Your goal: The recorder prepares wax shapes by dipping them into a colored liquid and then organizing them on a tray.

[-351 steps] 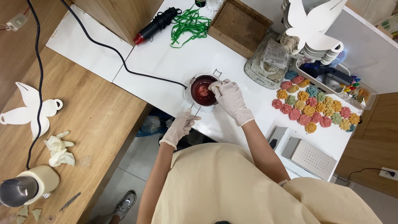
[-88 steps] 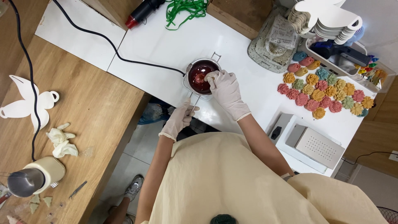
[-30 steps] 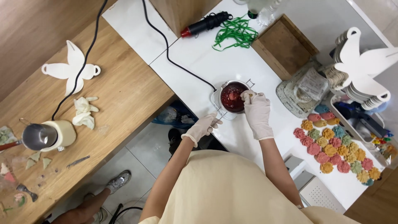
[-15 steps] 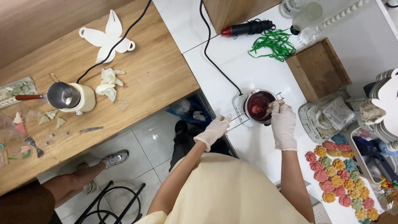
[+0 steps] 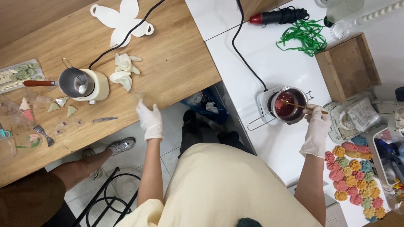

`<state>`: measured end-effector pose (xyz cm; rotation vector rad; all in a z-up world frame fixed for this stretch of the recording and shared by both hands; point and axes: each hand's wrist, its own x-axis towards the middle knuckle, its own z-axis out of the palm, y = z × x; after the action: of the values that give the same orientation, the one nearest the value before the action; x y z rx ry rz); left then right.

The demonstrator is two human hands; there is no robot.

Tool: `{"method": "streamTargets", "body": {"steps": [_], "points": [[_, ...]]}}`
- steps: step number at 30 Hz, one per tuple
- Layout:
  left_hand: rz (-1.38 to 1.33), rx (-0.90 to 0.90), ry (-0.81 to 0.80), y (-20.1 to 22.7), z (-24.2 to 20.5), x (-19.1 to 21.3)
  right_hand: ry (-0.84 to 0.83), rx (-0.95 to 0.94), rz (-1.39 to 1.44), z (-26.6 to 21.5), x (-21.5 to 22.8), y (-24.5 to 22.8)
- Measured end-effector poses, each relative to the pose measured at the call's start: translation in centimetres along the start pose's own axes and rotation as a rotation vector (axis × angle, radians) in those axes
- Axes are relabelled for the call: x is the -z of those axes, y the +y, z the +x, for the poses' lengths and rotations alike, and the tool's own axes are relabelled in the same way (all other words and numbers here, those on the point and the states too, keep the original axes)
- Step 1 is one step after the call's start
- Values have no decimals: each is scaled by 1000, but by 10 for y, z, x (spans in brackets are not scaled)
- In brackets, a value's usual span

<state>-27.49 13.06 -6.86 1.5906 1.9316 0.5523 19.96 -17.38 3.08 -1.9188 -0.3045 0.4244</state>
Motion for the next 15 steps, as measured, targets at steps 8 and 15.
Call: {"method": "streamTargets", "body": {"steps": [8, 15], "points": [[170, 86, -60, 2, 57, 23, 198, -36, 43, -17, 4, 8], [-25, -187, 12, 32, 54, 4, 213, 148, -114, -55, -22, -12]]}}
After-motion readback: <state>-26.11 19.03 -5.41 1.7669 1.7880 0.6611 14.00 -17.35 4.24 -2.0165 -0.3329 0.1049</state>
